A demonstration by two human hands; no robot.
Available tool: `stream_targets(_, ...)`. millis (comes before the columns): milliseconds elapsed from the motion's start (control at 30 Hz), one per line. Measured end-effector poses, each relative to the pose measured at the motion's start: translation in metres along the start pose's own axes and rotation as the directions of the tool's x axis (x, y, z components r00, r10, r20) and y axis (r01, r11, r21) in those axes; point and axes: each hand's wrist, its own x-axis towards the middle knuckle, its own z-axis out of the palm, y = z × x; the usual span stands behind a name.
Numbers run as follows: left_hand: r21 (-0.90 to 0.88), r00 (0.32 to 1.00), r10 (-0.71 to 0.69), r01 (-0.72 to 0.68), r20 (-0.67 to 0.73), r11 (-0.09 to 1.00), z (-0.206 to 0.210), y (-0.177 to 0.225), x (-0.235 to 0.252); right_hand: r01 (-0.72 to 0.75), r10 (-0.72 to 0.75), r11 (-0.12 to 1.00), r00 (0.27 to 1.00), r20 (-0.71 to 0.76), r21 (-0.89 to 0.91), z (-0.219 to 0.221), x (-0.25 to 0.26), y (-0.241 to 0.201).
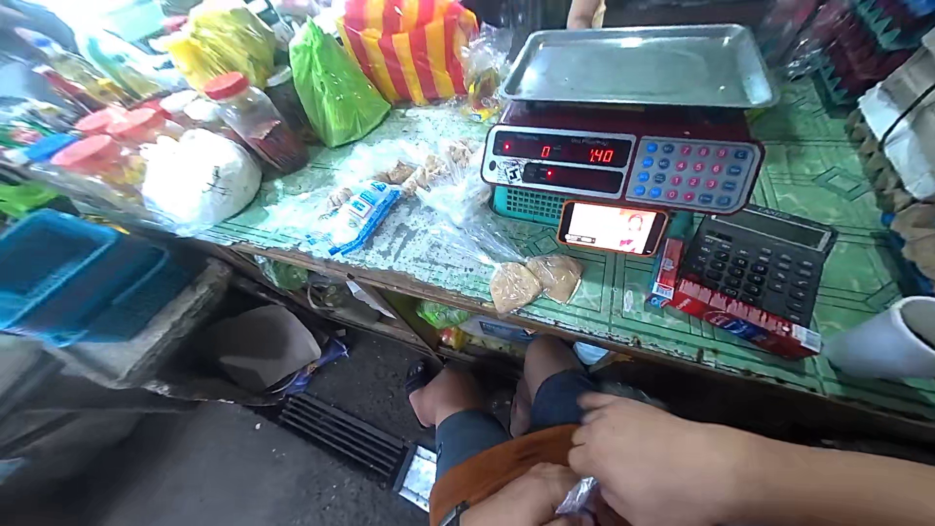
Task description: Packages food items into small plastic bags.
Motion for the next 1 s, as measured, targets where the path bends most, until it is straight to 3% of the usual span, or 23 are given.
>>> stream_targets(67, -0.099, 0.996, 0.036, -0.044, -0.08, 0.994, -0.005, -0.003, -0.009, 0.011, -0.093, 0.904, 0.98, 0.173, 0.426, -0.016, -0.004, 0.017)
stream_targets(100, -0.162, 0.992, 0.052, -0.071, -0.117, 0.984, -0.007, -0.003, -0.014, 0.019, -0.21, 0.716, 0.959, 0.189, 0.698, -0.012, -0.003, 0.028)
stream_targets(133, -0.216, 0.985, 0.066, -0.1, -0.158, 0.971, -0.008, -0.003, -0.017, 0.022, -0.317, 0.416, 0.94, 0.123, 0.909, 0.0, 0.0, 0.034)
stream_targets(167, -0.258, 0.975, 0.079, -0.132, -0.206, 0.957, -0.009, -0.001, -0.02, 0.03, -0.377, 0.111, 0.926, 0.014, 0.993, 0.013, 0.005, 0.035)
stream_targets(200, -0.285, 0.962, 0.081, -0.157, -0.26, 0.946, -0.008, 0.002, -0.023, 0.08, -0.405, -0.075, 0.908, -0.103, 0.994, 0.021, 0.012, 0.032)
stream_targets(233, -0.294, 0.947, 0.065, -0.163, -0.315, 0.942, -0.007, 0.005, -0.025, 0.186, -0.402, -0.091, 0.892, -0.207, 0.978, 0.024, 0.017, 0.028)
stream_targets(267, -0.296, 0.934, 0.042, -0.155, -0.356, 0.943, -0.005, 0.007, -0.027, 0.326, -0.37, 0.076, 0.887, -0.278, 0.942, 0.023, 0.02, 0.025)
stream_targets(300, -0.317, 0.92, -0.018, -0.116, -0.39, 0.941, -0.003, 0.007, -0.029, 0.43, -0.312, 0.376, 0.893, -0.325, 0.821, 0.02, 0.022, 0.022)
stream_targets(333, -0.32, 0.917, -0.093, -0.039, -0.388, 0.947, -0.003, 0.005, -0.029, 0.409, -0.254, 0.672, 0.91, -0.328, 0.617, 0.018, 0.025, 0.021)
stream_targets(367, -0.269, 0.915, -0.15, 0.048, -0.375, 0.962, -0.005, 0.001, -0.03, 0.301, -0.176, 0.859, 0.934, -0.312, 0.414, 0.019, 0.031, 0.019)
stream_targets(400, -0.184, 0.911, -0.19, 0.129, -0.365, 0.974, -0.008, -0.002, -0.032, 0.193, -0.102, 0.942, 0.944, -0.314, 0.274, 0.024, 0.036, 0.019)
stream_targets(467, -0.005, 0.906, -0.241, 0.256, -0.348, 0.967, -0.018, -0.003, -0.04, 0.08, -0.018, 0.976, 0.957, -0.291, 0.203, 0.031, 0.036, 0.024)
stream_targets(533, 0.089, 0.896, -0.251, 0.302, -0.368, 0.949, -0.03, 0.003, -0.052, 0.037, 0.027, 0.969, 0.968, -0.25, 0.246, 0.026, 0.018, 0.033)
stream_targets(633, 0.049, 0.873, -0.216, 0.263, -0.438, 0.964, -0.045, 0.03, -0.069, 0.175, -0.042, 0.9, 0.946, -0.322, 0.399, 0.013, -0.025, 0.056)
stream_targets(667, -0.021, 0.878, -0.181, 0.192, -0.444, 0.981, -0.05, 0.044, -0.068, 0.287, -0.106, 0.806, 0.93, -0.351, 0.518, 0.007, -0.035, 0.066)
stream_targets(733, -0.218, 0.891, -0.091, -0.01, -0.445, 0.976, -0.056, 0.077, -0.053, 0.503, -0.178, 0.393, 0.863, -0.473, 0.77, 0.003, -0.028, 0.08)
stream_targets(800, -0.256, 0.838, -0.004, -0.163, -0.546, 0.953, -0.061, 0.1, -0.026, 0.622, -0.108, -0.039, 0.776, -0.622, 0.782, 0.007, 0.022, 0.084)
stream_targets(833, -0.172, 0.785, 0.032, -0.175, -0.618, 0.97, -0.066, 0.104, -0.011, 0.646, -0.023, -0.17, 0.753, -0.658, 0.744, 0.012, 0.055, 0.081)
stream_targets(900, 0.089, 0.627, 0.105, -0.057, -0.772, 0.994, -0.078, 0.095, 0.01, 0.634, 0.12, -0.271, 0.769, -0.628, 0.724, 0.032, 0.113, 0.055)
stream_targets(967, 0.327, 0.452, 0.233, 0.142, -0.861, 0.934, -0.08, 0.067, 0.01, 0.498, 0.136, -0.417, 0.861, -0.49, 0.76, 0.057, 0.143, 0.01)
stream_targets(1000, 0.411, 0.398, 0.302, 0.225, -0.866, 0.883, -0.079, 0.054, 0.002, 0.401, 0.138, -0.431, 0.914, -0.381, 0.808, 0.059, 0.145, -0.009)
